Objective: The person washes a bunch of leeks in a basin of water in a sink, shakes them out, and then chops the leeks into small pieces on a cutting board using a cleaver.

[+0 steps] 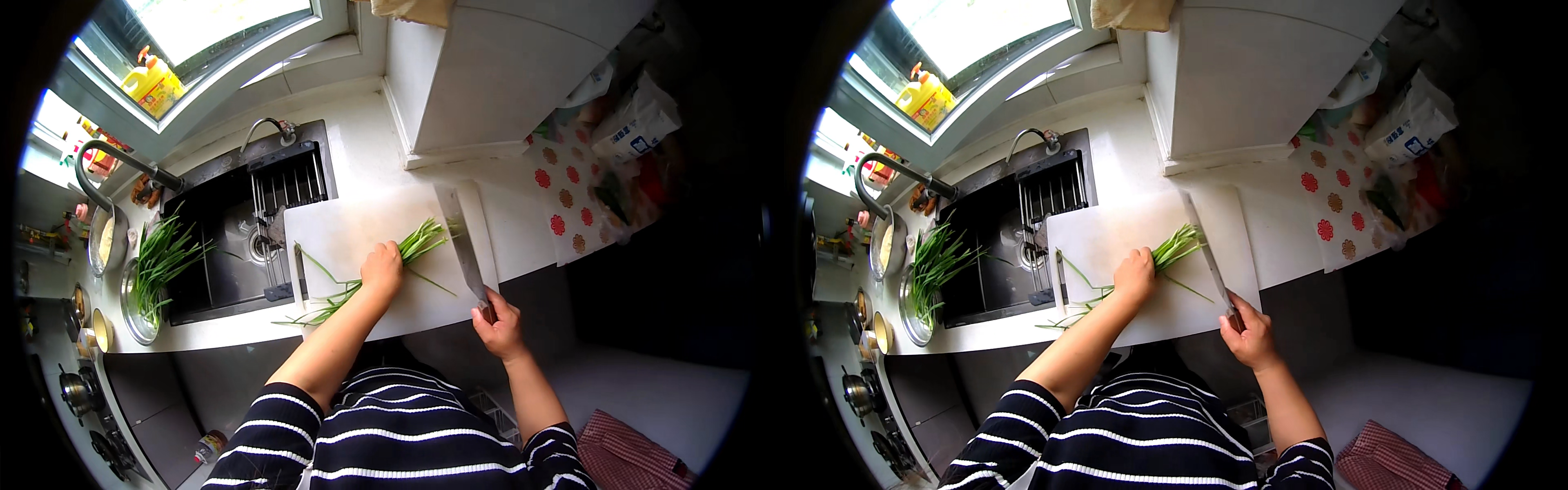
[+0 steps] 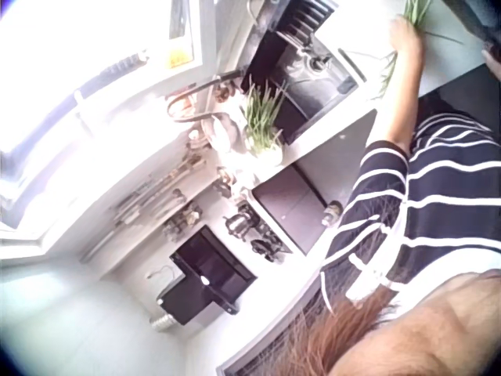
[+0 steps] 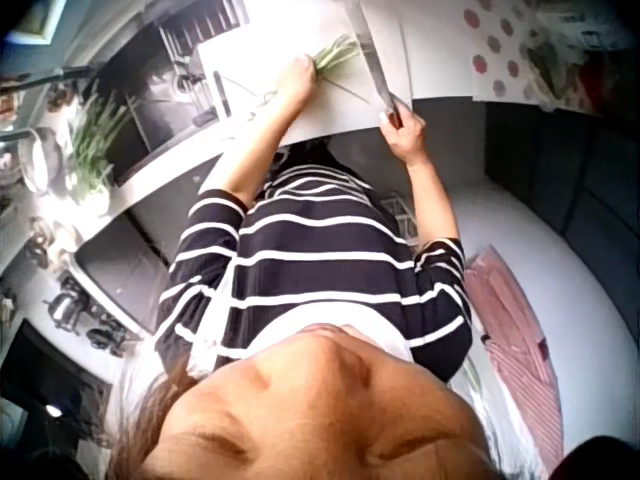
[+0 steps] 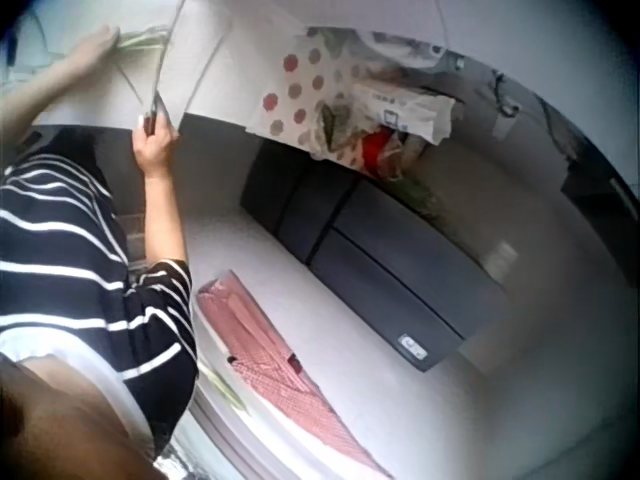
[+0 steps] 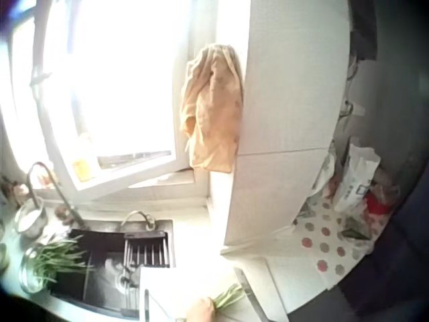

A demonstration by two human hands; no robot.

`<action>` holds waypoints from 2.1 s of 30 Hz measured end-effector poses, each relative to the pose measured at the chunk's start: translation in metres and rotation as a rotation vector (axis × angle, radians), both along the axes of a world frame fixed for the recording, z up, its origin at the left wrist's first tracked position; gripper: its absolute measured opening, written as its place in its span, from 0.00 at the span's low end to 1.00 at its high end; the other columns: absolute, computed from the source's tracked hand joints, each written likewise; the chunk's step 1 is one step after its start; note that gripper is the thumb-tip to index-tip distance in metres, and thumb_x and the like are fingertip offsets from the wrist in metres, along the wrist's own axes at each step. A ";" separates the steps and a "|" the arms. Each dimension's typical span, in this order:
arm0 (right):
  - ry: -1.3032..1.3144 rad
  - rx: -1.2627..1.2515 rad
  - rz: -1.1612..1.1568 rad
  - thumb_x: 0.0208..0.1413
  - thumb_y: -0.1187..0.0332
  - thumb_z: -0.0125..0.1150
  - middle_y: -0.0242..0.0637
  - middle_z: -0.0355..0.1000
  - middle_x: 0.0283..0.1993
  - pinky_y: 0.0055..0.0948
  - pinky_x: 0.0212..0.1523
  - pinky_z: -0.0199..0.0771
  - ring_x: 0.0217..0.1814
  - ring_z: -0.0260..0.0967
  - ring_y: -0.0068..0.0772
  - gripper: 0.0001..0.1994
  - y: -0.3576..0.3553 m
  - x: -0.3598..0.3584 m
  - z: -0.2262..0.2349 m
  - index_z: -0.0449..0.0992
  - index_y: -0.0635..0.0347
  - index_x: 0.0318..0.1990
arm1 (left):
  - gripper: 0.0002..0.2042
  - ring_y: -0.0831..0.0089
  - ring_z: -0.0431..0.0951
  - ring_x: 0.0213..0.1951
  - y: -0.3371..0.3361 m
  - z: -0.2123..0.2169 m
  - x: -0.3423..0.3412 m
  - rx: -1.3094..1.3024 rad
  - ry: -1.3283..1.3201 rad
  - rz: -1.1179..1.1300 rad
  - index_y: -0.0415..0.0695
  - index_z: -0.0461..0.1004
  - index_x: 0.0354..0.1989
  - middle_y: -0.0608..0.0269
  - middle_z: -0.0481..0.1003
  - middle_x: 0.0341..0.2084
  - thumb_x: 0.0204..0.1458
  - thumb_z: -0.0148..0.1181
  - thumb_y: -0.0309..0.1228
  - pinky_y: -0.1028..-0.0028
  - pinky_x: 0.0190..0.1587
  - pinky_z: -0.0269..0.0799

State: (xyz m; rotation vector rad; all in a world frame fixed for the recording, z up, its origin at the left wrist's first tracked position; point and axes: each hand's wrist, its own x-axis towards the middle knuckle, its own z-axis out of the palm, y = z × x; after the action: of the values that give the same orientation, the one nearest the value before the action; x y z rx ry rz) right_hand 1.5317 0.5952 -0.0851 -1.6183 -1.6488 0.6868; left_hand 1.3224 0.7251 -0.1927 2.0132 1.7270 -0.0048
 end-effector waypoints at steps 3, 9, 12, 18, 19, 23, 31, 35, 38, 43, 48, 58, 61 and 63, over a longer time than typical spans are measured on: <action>-0.048 0.020 0.075 0.48 0.73 0.63 0.43 0.74 0.30 0.30 0.30 0.73 0.26 0.73 0.37 0.22 0.003 -0.011 0.001 0.71 0.61 0.53 | 0.16 0.55 0.74 0.42 -0.010 0.013 -0.007 0.007 -0.019 -0.012 0.40 0.64 0.45 0.50 0.69 0.43 0.48 0.59 0.27 0.55 0.42 0.74; -0.003 -0.161 0.177 0.50 0.72 0.61 0.39 0.73 0.27 0.34 0.31 0.73 0.28 0.73 0.40 0.21 -0.005 -0.040 -0.008 0.70 0.58 0.54 | 0.43 0.59 0.67 0.50 -0.046 0.026 -0.057 0.130 0.172 -0.118 0.36 0.56 0.61 0.56 0.68 0.43 0.38 0.69 0.43 0.43 0.55 0.58; -0.050 -0.215 0.235 0.50 0.71 0.61 0.40 0.73 0.28 0.37 0.32 0.74 0.30 0.73 0.45 0.20 -0.006 -0.058 -0.022 0.70 0.56 0.53 | 0.21 0.61 0.70 0.43 -0.057 0.006 -0.073 0.352 0.214 -0.189 0.37 0.66 0.50 0.58 0.70 0.38 0.50 0.55 0.35 0.47 0.55 0.59; -0.175 -0.427 0.275 0.53 0.68 0.56 0.43 0.74 0.30 0.43 0.36 0.73 0.34 0.73 0.51 0.19 -0.002 -0.079 -0.027 0.66 0.56 0.53 | 0.11 0.62 0.70 0.38 -0.056 -0.012 -0.076 0.443 0.185 -0.288 0.39 0.68 0.42 0.58 0.69 0.32 0.53 0.46 0.30 0.54 0.51 0.60; -0.213 -0.459 0.275 0.54 0.68 0.55 0.43 0.75 0.31 0.45 0.37 0.73 0.34 0.73 0.52 0.19 -0.001 -0.081 -0.027 0.65 0.57 0.53 | 0.10 0.62 0.70 0.37 -0.056 -0.013 -0.077 0.448 0.159 -0.303 0.40 0.68 0.41 0.58 0.69 0.31 0.53 0.46 0.30 0.56 0.49 0.60; -0.301 -0.606 0.270 0.55 0.66 0.53 0.44 0.76 0.33 0.48 0.40 0.72 0.36 0.73 0.54 0.18 0.011 -0.090 -0.032 0.64 0.57 0.53 | 0.07 0.62 0.69 0.34 -0.052 -0.026 -0.078 0.444 0.073 -0.331 0.41 0.67 0.36 0.58 0.68 0.29 0.51 0.47 0.30 0.62 0.41 0.61; -0.304 -0.608 0.220 0.54 0.65 0.52 0.44 0.76 0.36 0.48 0.43 0.72 0.40 0.74 0.52 0.17 0.044 -0.112 -0.057 0.65 0.57 0.52 | 0.05 0.61 0.72 0.31 -0.055 -0.022 -0.068 0.404 0.091 -0.265 0.42 0.66 0.33 0.57 0.69 0.29 0.51 0.48 0.29 0.63 0.36 0.64; -0.255 -0.453 0.225 0.53 0.66 0.55 0.46 0.76 0.31 0.47 0.37 0.72 0.35 0.73 0.54 0.15 0.046 -0.110 -0.069 0.68 0.60 0.47 | 0.06 0.56 0.76 0.31 -0.061 -0.016 -0.070 0.207 0.074 -0.188 0.42 0.68 0.34 0.54 0.70 0.31 0.52 0.48 0.31 0.60 0.34 0.69; -0.143 -0.423 0.328 0.53 0.64 0.55 0.44 0.76 0.31 0.46 0.39 0.74 0.36 0.74 0.51 0.16 0.046 -0.086 -0.063 0.69 0.59 0.49 | 0.08 0.44 0.76 0.32 -0.059 0.000 -0.081 0.046 -0.050 -0.037 0.38 0.64 0.39 0.44 0.70 0.36 0.53 0.48 0.28 0.50 0.36 0.71; 0.036 -0.224 0.270 0.52 0.67 0.60 0.44 0.75 0.26 0.40 0.31 0.74 0.29 0.75 0.47 0.15 0.041 -0.043 -0.019 0.69 0.60 0.47 | 0.10 0.39 0.74 0.34 -0.016 0.005 -0.109 0.064 -0.280 0.235 0.33 0.60 0.38 0.34 0.70 0.34 0.51 0.49 0.26 0.48 0.38 0.70; 0.017 -0.160 0.157 0.51 0.69 0.61 0.44 0.73 0.23 0.37 0.26 0.72 0.25 0.74 0.44 0.14 0.041 0.016 -0.011 0.70 0.62 0.44 | 0.14 0.62 0.75 0.21 0.039 0.038 -0.084 -0.176 -0.463 0.492 0.31 0.64 0.37 0.51 0.73 0.21 0.48 0.55 0.29 0.65 0.26 0.72; 0.045 -0.306 0.103 0.50 0.70 0.61 0.46 0.73 0.25 0.37 0.28 0.73 0.28 0.75 0.47 0.14 0.016 0.078 -0.030 0.71 0.62 0.44 | 0.22 0.49 0.78 0.39 0.073 -0.014 -0.064 -0.070 -0.142 0.435 0.33 0.70 0.42 0.41 0.77 0.33 0.46 0.65 0.40 0.59 0.43 0.72; 0.026 -0.281 0.110 0.50 0.70 0.61 0.47 0.73 0.25 0.37 0.29 0.73 0.28 0.75 0.48 0.14 0.014 0.080 -0.032 0.71 0.62 0.44 | 0.19 0.48 0.75 0.46 0.087 -0.004 -0.043 -0.063 -0.029 0.475 0.38 0.71 0.45 0.44 0.75 0.41 0.49 0.62 0.37 0.58 0.49 0.71; 0.022 -0.263 0.108 0.50 0.70 0.61 0.46 0.73 0.26 0.38 0.29 0.73 0.28 0.75 0.48 0.14 0.012 0.081 -0.033 0.71 0.62 0.44 | 0.16 0.49 0.73 0.49 0.093 0.003 -0.025 -0.048 0.040 0.507 0.41 0.71 0.46 0.47 0.72 0.45 0.50 0.59 0.33 0.58 0.51 0.70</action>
State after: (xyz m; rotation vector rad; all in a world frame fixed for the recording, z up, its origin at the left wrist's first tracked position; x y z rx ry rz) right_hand 1.6123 0.6075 -0.1177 -1.7033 -1.6957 1.0083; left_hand 1.2974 0.8184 -0.1896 1.5009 2.1917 0.0805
